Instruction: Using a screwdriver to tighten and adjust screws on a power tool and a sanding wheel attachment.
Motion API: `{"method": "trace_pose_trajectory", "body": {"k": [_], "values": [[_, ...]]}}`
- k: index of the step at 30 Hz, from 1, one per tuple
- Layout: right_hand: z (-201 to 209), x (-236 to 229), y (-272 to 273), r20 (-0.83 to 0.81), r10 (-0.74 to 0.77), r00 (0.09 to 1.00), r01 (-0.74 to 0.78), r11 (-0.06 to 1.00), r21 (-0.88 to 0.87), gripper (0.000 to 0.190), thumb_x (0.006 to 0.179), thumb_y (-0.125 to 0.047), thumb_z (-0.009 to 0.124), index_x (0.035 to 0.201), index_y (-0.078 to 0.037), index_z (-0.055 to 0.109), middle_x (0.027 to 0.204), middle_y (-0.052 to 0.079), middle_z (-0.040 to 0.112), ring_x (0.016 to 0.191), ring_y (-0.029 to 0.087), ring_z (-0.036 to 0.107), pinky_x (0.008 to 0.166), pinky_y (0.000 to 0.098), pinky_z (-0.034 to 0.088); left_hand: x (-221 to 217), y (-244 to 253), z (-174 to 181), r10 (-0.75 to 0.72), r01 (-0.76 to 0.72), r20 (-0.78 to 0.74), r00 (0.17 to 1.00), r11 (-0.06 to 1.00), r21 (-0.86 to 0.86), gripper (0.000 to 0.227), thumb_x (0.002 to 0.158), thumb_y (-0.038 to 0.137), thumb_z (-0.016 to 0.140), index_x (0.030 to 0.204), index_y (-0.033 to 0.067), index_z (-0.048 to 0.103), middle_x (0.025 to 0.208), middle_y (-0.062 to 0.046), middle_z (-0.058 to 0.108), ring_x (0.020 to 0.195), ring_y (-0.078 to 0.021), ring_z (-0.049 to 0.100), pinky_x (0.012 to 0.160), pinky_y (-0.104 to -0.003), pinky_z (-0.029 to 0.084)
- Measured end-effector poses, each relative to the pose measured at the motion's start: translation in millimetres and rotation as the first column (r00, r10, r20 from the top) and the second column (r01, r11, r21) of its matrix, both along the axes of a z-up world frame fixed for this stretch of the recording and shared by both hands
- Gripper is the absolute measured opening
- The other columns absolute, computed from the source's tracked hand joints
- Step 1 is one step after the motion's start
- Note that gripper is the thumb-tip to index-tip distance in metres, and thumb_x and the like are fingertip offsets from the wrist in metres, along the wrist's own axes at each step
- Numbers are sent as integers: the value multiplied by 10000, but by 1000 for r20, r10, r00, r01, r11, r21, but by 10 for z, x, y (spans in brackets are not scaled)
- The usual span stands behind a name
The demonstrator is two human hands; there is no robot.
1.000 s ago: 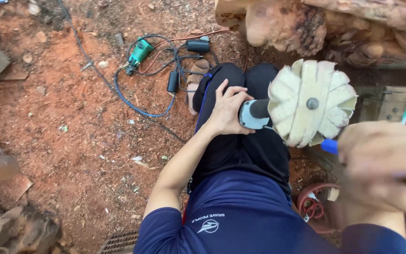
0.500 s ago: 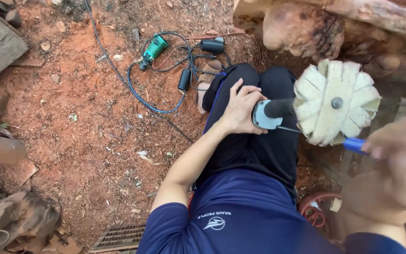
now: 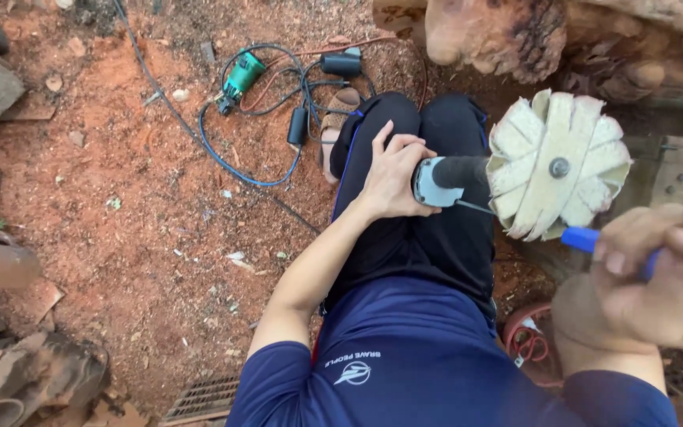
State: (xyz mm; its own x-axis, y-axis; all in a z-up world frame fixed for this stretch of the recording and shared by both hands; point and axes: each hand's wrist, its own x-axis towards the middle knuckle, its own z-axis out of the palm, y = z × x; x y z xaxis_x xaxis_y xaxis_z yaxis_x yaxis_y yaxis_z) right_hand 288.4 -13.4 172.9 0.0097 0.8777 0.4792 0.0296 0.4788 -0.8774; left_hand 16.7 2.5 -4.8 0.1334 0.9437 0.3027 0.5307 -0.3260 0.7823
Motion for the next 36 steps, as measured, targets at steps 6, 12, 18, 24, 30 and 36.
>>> {"method": "trace_pose_trajectory", "body": {"k": [6,12,18,24,30,36], "values": [[577,-522,1004,207,971,119,-983,87,160,203,850,-149,634,678,-246,586,752,-143,802,520,62,625,479,214,550,-56,6,9,-80,79,-17,997,996,-42,787,435,379,950,1123,136,655,1134,2,699,1227,-233,583,1209,-606,183],[419,-458,835,-33,999,41,-961,49,272,109,804,-104,835,867,-156,764,796,-18,808,421,17,453,394,199,370,-38,-10,-37,-13,13,52,999,1000,-9,792,396,336,958,1102,113,677,1067,-39,704,1106,-234,625,1227,-599,190],[318,-6,561,197,648,736,-662,749,11,573,694,-145,577,1264,-195,545,788,-85,648,508,0,563,527,187,586,-15,18,15,-28,28,6,1000,1000,1,767,417,325,935,1104,108,672,1043,-24,702,1068,-229,618,1230,-598,175],[655,-660,967,-123,987,-104,-992,-94,84,366,1019,-139,468,875,-30,786,771,114,793,378,100,521,349,254,353,-52,-17,-64,-111,107,-44,993,991,-81,844,450,356,957,1190,135,615,1147,10,693,1321,-213,573,1241,-632,127],[294,-272,674,-100,921,376,-912,387,138,164,900,-155,550,846,-169,704,704,-35,763,341,17,460,362,203,374,-3,-70,-109,-5,5,13,1000,1000,16,783,499,367,952,1158,95,629,1070,-1,724,1010,-193,686,1251,-593,181],[163,-1,425,-102,817,568,-812,576,92,209,829,-208,572,905,-115,743,1006,45,790,332,41,499,378,216,474,8,-36,-57,-29,29,9,1000,1000,3,764,468,365,957,1130,125,658,1071,4,725,1047,-189,679,1239,-604,187]]}}
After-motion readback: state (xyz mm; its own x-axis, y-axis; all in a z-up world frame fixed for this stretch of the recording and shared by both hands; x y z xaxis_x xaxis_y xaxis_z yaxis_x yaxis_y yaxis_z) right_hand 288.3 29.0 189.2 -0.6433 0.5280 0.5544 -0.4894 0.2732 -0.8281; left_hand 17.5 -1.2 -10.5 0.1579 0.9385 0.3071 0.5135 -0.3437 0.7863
